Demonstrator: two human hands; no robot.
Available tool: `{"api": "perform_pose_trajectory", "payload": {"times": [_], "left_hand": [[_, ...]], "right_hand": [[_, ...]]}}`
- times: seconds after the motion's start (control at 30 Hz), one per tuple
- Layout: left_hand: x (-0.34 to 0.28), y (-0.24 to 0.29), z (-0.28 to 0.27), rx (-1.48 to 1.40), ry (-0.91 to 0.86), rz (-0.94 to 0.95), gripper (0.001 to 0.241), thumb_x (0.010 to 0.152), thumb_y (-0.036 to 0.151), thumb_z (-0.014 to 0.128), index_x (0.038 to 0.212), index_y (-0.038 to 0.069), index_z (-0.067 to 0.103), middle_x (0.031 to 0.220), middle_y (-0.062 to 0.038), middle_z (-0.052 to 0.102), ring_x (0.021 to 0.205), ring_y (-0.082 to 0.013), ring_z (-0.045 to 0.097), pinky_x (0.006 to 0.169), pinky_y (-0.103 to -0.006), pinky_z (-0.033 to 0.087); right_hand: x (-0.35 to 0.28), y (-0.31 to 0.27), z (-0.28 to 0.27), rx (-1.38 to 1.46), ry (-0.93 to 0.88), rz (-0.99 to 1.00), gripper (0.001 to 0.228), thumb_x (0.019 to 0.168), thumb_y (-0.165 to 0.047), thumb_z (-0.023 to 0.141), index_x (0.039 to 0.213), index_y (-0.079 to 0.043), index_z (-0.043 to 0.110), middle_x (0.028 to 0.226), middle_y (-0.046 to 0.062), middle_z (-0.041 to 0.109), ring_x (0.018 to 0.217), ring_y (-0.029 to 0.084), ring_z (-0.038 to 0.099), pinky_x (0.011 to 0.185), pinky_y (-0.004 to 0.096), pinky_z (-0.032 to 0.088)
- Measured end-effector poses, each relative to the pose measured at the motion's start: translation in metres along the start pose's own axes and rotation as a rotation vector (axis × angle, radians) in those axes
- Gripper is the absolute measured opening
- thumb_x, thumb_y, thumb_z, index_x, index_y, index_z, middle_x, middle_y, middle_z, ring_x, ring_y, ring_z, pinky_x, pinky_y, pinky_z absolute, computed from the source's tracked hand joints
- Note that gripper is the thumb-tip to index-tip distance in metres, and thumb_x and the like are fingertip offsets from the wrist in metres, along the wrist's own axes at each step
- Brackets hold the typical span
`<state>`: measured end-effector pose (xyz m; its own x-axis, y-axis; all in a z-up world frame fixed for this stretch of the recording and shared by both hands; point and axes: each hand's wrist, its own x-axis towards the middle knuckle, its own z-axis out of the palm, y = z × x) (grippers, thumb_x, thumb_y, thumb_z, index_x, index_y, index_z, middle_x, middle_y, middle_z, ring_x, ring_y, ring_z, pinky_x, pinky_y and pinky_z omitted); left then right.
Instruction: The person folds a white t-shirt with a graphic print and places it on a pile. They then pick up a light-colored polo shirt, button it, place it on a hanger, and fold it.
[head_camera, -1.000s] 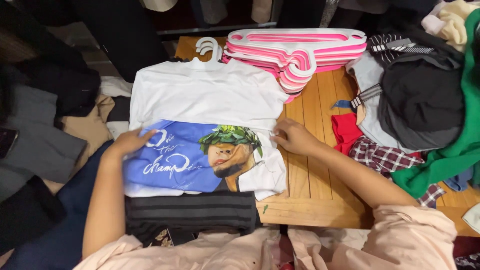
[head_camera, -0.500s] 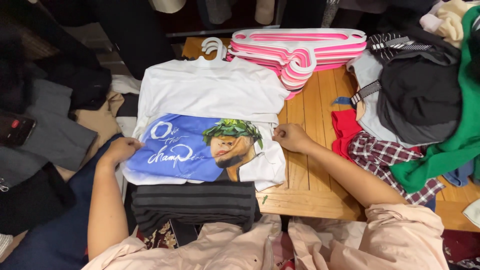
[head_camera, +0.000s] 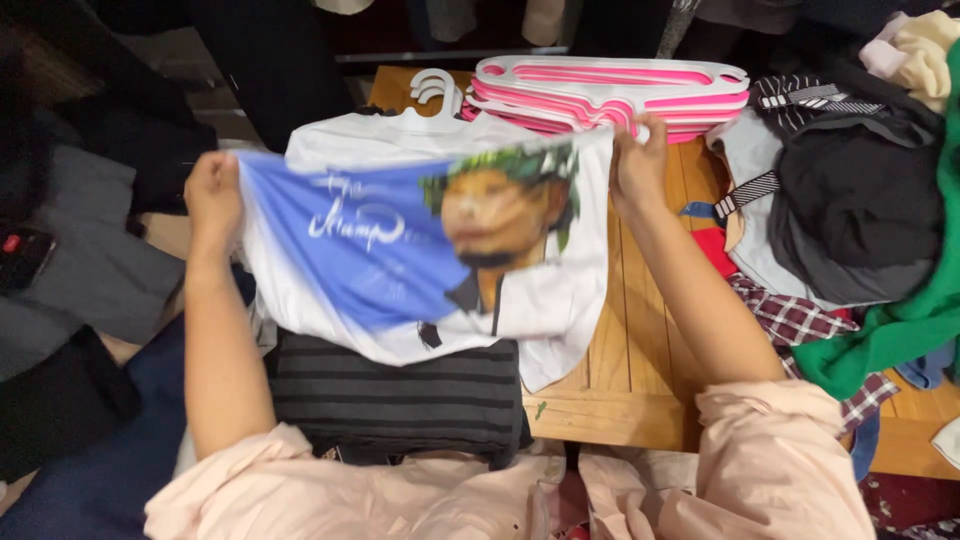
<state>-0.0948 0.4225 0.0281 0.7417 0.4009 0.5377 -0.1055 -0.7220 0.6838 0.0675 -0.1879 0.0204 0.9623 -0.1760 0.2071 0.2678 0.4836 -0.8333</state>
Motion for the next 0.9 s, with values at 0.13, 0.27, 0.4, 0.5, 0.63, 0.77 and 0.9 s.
{"api": "perform_pose_trajectory", "payload": {"times": [0.13,0.27,0.4,0.5,0.63,0.77,0.9], "left_hand": [[0.034,-0.057,0.079,-0.076,0.167,-0.056,0.014,0.106,0.017,0.059,0.108,0.011,0.072,0.095,-0.017,0.070,0.097,-0.0330,0.069,0.089,-0.0419,0.052],[0.014,-0.034,0.112,0.029,-0.189,-0.214,0.044,0.101,0.020,0.068,0.139,0.002,0.055,0.133,-0.034,0.060,0.125,-0.0548,0.054,0.107,-0.0614,0.044],[-0.004,-0.030,0.108,0.231,-0.365,-0.276,0.059,0.092,0.039,0.078,0.144,0.018,0.057,0.140,-0.017,0.063,0.128,-0.0430,0.057,0.109,-0.0552,0.046],[-0.006,-0.087,0.096,0.326,-0.361,-0.356,0.072,0.087,0.065,0.080,0.141,0.021,0.060,0.123,-0.010,0.073,0.115,-0.0299,0.068,0.098,-0.0446,0.053],[-0.049,-0.002,0.019,0.355,-0.484,-0.521,0.063,0.088,0.072,0.076,0.123,0.020,0.075,0.101,-0.011,0.077,0.082,-0.0261,0.076,0.079,-0.0421,0.060],[-0.082,0.038,-0.022,-0.096,-0.704,-0.736,0.061,0.095,0.046,0.074,0.121,-0.009,0.071,0.086,-0.013,0.064,0.072,-0.0187,0.061,0.070,-0.0292,0.054],[-0.099,0.081,-0.047,-0.153,-0.807,-0.680,0.036,0.089,0.024,0.081,0.110,-0.005,0.078,0.085,-0.011,0.064,0.076,-0.0214,0.061,0.080,-0.0329,0.054]], "right_hand": [[0.017,0.010,0.036,-0.409,0.093,-0.189,0.029,0.087,0.008,0.059,0.092,-0.013,0.077,0.066,-0.004,0.050,0.053,0.004,0.044,0.047,0.019,0.038],[0.000,0.046,0.030,-0.958,-0.347,-0.322,0.052,0.084,-0.009,0.072,0.134,-0.001,0.065,0.117,0.027,0.049,0.109,0.041,0.052,0.096,0.048,0.045],[-0.048,0.025,0.038,-1.318,-0.521,-0.296,0.059,0.087,-0.021,0.080,0.139,-0.003,0.059,0.147,0.033,0.044,0.133,0.054,0.050,0.112,0.060,0.043],[-0.067,0.007,0.008,-1.329,-0.499,-0.567,0.024,0.098,-0.027,0.074,0.097,-0.004,0.065,0.097,0.016,0.059,0.094,0.043,0.068,0.082,0.047,0.056],[-0.083,0.003,-0.053,-1.536,-0.497,-0.411,0.013,0.097,-0.024,0.069,0.096,-0.012,0.073,0.089,0.009,0.066,0.088,0.035,0.072,0.077,0.041,0.059],[-0.116,-0.038,-0.040,-1.628,-0.479,0.039,0.038,0.091,-0.040,0.071,0.113,-0.009,0.074,0.100,0.012,0.072,0.096,0.035,0.073,0.082,0.047,0.058],[-0.121,-0.006,-0.050,-1.550,-0.582,0.038,0.022,0.088,-0.030,0.073,0.096,-0.010,0.073,0.090,0.013,0.069,0.093,0.039,0.072,0.082,0.049,0.056]]}}
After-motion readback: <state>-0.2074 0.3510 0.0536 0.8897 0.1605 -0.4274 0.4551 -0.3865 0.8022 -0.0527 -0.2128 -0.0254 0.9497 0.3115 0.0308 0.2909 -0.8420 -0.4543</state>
